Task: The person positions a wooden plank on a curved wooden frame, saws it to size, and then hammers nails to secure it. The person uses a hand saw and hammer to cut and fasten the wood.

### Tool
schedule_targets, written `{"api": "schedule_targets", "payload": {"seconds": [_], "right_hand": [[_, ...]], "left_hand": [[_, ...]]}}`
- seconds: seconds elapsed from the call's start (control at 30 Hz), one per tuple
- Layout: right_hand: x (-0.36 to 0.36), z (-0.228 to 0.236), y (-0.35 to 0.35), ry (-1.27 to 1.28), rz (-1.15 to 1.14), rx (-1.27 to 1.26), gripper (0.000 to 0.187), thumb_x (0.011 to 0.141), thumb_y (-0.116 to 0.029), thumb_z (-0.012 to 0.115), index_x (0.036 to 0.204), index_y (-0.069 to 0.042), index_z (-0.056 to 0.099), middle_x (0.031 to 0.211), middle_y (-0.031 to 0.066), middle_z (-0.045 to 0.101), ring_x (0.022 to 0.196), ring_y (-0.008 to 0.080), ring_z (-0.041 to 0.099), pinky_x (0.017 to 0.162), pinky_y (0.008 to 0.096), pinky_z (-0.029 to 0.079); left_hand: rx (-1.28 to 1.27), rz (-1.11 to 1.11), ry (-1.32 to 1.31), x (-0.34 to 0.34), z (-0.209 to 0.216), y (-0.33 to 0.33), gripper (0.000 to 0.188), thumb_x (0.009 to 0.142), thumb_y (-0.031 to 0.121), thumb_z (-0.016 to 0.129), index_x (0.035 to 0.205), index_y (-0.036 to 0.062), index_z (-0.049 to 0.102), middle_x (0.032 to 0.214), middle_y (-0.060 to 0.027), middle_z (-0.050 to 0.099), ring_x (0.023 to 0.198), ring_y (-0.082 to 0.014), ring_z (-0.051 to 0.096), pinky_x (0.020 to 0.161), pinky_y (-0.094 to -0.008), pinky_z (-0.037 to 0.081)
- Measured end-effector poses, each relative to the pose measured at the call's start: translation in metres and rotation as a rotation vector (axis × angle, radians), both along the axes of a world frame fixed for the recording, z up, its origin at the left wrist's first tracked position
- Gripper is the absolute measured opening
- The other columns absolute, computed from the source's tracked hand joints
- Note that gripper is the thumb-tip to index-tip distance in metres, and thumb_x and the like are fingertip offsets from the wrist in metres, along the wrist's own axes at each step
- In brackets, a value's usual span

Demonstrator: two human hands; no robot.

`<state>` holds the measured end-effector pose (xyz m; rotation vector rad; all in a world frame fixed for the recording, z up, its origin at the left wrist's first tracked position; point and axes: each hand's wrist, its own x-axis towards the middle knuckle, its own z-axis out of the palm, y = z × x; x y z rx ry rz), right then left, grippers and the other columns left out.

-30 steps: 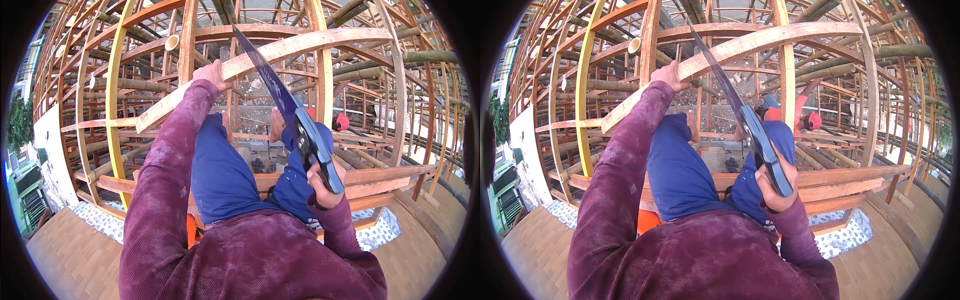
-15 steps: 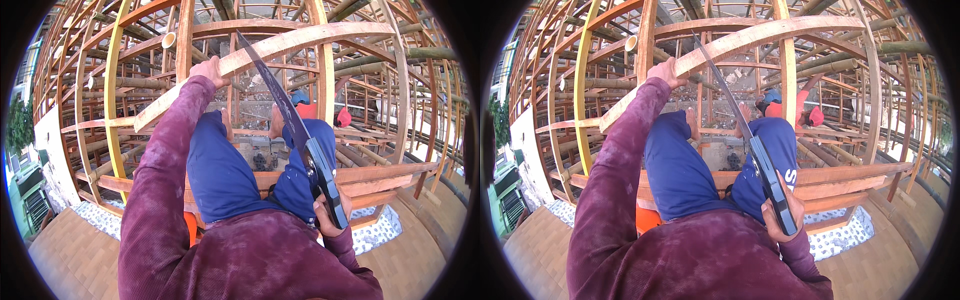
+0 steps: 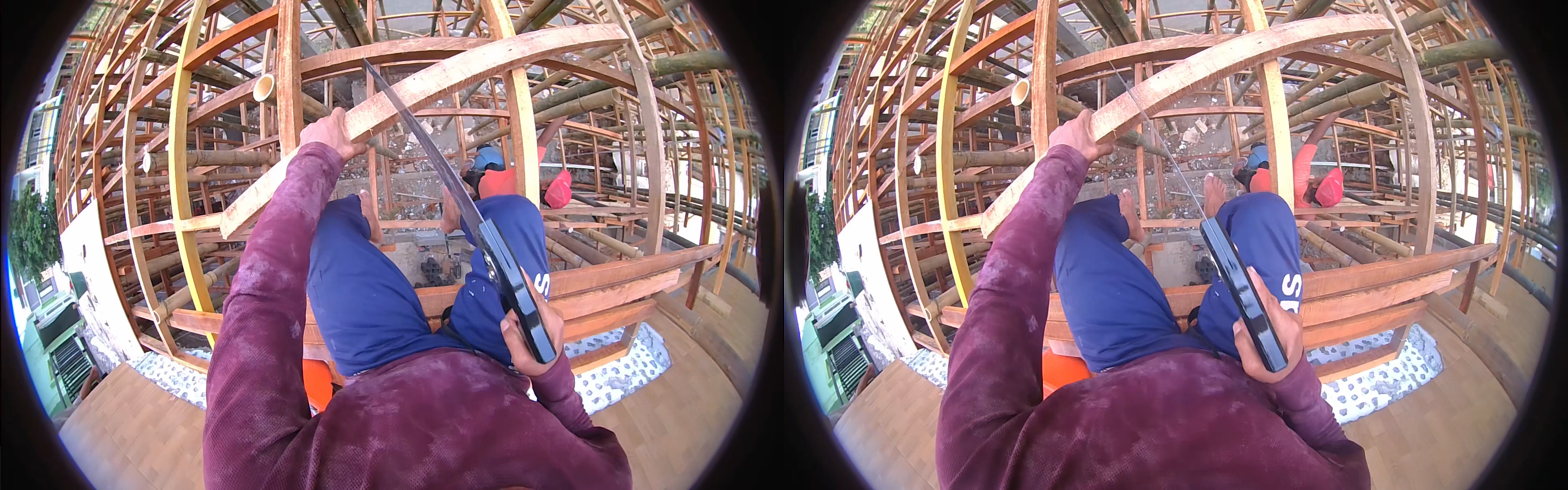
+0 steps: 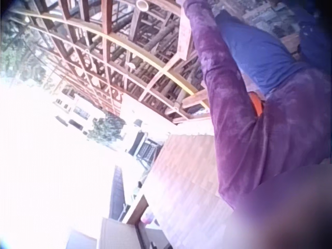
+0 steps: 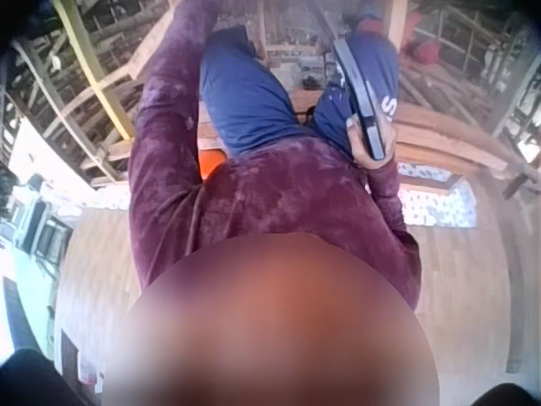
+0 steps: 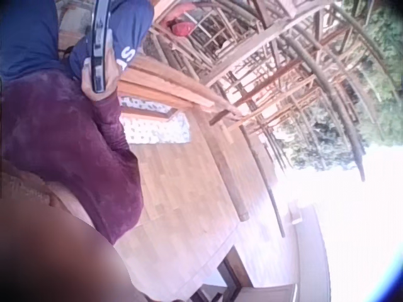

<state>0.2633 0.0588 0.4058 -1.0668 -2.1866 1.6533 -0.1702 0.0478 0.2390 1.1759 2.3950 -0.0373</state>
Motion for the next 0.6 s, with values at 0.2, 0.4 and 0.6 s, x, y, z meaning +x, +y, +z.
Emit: {"api": "schedule_targets", "payload": {"seconds": [0.2, 0.4, 0.6], "right_hand": [[-0.120, -0.068, 0.063, 0.280, -0.096, -0.061, 0.023, 0.081, 0.004, 0.060, 0.104, 0.004, 0.060, 0.066, -0.0015, 0.054, 0.059, 0.0048, 0.052, 0.058, 0.0214, 0.043], [-0.143, -0.084, 0.082, 0.261, -0.083, -0.069, 0.063, 0.080, -0.003, 0.060, 0.141, -0.002, 0.050, 0.068, 0.0017, 0.054, 0.062, 0.0079, 0.052, 0.059, 0.0253, 0.045], [0.010, 0.016, -0.002, -0.033, 0.010, 0.015, 0.071, 0.074, 0.005, 0.056, 0.144, 0.004, 0.043, 0.098, 0.0135, 0.069, 0.068, 0.0154, 0.065, 0.072, 0.0268, 0.052]], "left_hand": [[-0.014, -0.012, -0.003, 0.004, 0.004, 0.015, 0.065, 0.064, 0.049, 0.081, 0.107, 0.0076, 0.055, 0.101, -0.0200, 0.071, 0.098, -0.0374, 0.068, 0.087, -0.0442, 0.053], [-0.054, -0.035, -0.019, 0.001, 0.004, 0.026, 0.073, 0.063, 0.053, 0.082, 0.114, 0.0083, 0.056, 0.104, -0.0205, 0.070, 0.102, -0.0363, 0.068, 0.090, -0.0443, 0.052], [-0.047, -0.011, -0.042, 0.004, 0.006, 0.007, 0.072, 0.063, 0.051, 0.081, 0.113, 0.0068, 0.055, 0.103, -0.0197, 0.070, 0.098, -0.0372, 0.068, 0.087, -0.0447, 0.053]]}}
